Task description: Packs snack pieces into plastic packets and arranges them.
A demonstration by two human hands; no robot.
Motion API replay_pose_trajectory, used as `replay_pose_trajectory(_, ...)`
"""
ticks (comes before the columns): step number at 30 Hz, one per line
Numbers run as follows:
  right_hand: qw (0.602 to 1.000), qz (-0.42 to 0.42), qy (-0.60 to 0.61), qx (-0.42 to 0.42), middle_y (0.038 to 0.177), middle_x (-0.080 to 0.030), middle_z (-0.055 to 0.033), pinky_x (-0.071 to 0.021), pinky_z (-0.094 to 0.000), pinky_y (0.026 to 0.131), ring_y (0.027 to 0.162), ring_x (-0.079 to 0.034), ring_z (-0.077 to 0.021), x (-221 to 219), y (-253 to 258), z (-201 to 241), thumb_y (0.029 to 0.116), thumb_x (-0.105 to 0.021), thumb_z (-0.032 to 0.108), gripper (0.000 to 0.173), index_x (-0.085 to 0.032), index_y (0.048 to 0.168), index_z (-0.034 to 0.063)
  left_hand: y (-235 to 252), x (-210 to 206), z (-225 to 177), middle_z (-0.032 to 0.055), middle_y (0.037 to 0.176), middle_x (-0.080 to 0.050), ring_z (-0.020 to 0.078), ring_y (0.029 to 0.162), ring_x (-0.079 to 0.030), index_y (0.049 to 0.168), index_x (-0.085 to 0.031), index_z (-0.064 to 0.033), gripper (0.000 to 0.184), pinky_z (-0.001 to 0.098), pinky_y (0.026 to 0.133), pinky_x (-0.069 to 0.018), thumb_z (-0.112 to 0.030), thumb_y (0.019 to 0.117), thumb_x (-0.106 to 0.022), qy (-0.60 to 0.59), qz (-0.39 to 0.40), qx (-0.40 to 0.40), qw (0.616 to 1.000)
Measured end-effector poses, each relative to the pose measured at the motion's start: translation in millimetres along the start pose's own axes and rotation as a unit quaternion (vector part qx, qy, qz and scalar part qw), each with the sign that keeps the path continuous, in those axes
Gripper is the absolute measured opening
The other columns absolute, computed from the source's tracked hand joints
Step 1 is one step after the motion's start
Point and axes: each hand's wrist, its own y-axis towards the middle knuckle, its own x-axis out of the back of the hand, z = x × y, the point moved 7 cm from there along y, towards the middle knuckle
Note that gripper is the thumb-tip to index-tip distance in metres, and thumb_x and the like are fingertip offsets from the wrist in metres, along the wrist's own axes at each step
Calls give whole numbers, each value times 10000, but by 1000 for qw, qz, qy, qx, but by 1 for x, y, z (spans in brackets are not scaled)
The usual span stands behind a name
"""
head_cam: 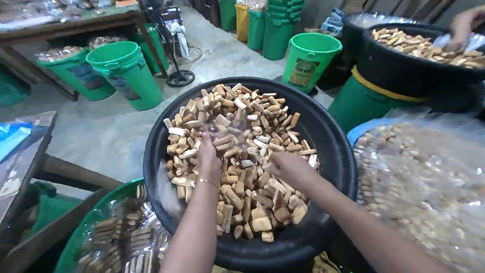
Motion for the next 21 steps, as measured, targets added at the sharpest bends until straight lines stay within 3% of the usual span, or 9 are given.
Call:
replay_pose_trajectory(2, 956, -260, 90, 105, 983, -719, -210, -593, -451, 778, 851, -715, -294, 36, -24, -11, 987, -580, 129, 246, -710, 1101, -46, -4, -6, 3, 127, 882, -666, 201, 736, -671, 1153, -570, 0, 452, 347, 668, -577, -374, 1124, -319, -5, 20, 18, 1000)
replay_pose_trajectory(4, 878, -426, 134, 172, 1003, -688, -150, -571, -258, 759, 854, -670, -134, 58, -47, -16, 958, -580, 189, 268, -741, 1049, -5, -13, -17, 9, 122, 858, -670, 195, 716, -671, 1125, -578, 5, 476, 341, 665, -578, -374, 1128, -290, 2, 51, 33, 998)
replay_pose_trajectory(5, 853, -467, 133, 192, 1069, -657, -166, -564, -244, 820, 929, -655, -139, 62, -53, -13, 950, -600, 197, 268, -754, 1031, -8, -19, -22, 13, 123, 861, -676, 198, 718, -674, 1129, -588, 6, 493, 343, 667, -579, -382, 1128, -286, 10, 68, 46, 997)
replay_pose_trajectory(8, 816, -521, 82, 238, 1226, -613, -236, -524, -391, 970, 1127, -608, -307, 52, -45, 2, 930, -680, 209, 188, -778, 969, 54, -42, -43, 23, 108, 836, -687, 189, 706, -687, 1118, -599, -7, 504, 333, 654, -592, -383, 1128, -263, 45, 175, 72, 981)
replay_pose_trajectory(12, 837, -408, 196, 307, 1358, -583, -218, -523, -392, 1019, 1230, -593, -270, 40, -7, 14, 945, -673, 197, 199, -795, 1055, 85, -64, -55, 5, 37, 824, -679, 106, 702, -675, 1206, -589, -44, 273, 258, 665, -585, -190, 1106, -381, 61, 348, 25, 935)
replay_pose_trajectory(15, 864, -350, 243, 269, 1240, -634, -153, -576, -340, 904, 1079, -651, -176, 50, 22, 18, 1002, -577, 110, 214, -722, 1126, 13, -35, -31, -32, 7, 873, -694, 86, 731, -672, 1268, -580, -78, 314, 249, 670, -580, -254, 1106, -377, 20, 282, -82, 956)
replay_pose_trajectory(17, 935, -226, 185, 201, 1137, -686, -205, -579, -468, 908, 1012, -695, -288, 27, 59, 36, 1021, -533, 43, 218, -676, 1162, -41, -13, -12, -49, -5, 935, -712, 77, 748, -688, 1264, -583, -131, 319, 235, 644, -584, -344, 1102, -409, -29, 209, -117, 971)
replay_pose_trajectory(19, 985, -25, 53, 162, 1320, -629, -225, -461, -548, 1078, 1248, -601, -373, -25, 99, 61, 1028, -509, 51, 333, -618, 1340, 6, -4, -6, -51, -15, 949, -709, 65, 727, -678, 1232, -601, -158, 305, 216, 610, -572, -367, 1095, -427, -65, 167, -109, 978)
replay_pose_trajectory(21, 975, 70, -98, 186, 1475, -511, -259, -344, -630, 1143, 1410, -440, -449, -73, 123, 83, 1033, -503, 41, 414, -528, 1445, 0, 0, -6, -47, 17, 957, -707, 92, 753, -688, 1238, -587, -132, 296, 239, 630, -581, -343, 1091, -441, -86, 147, -88, 981)
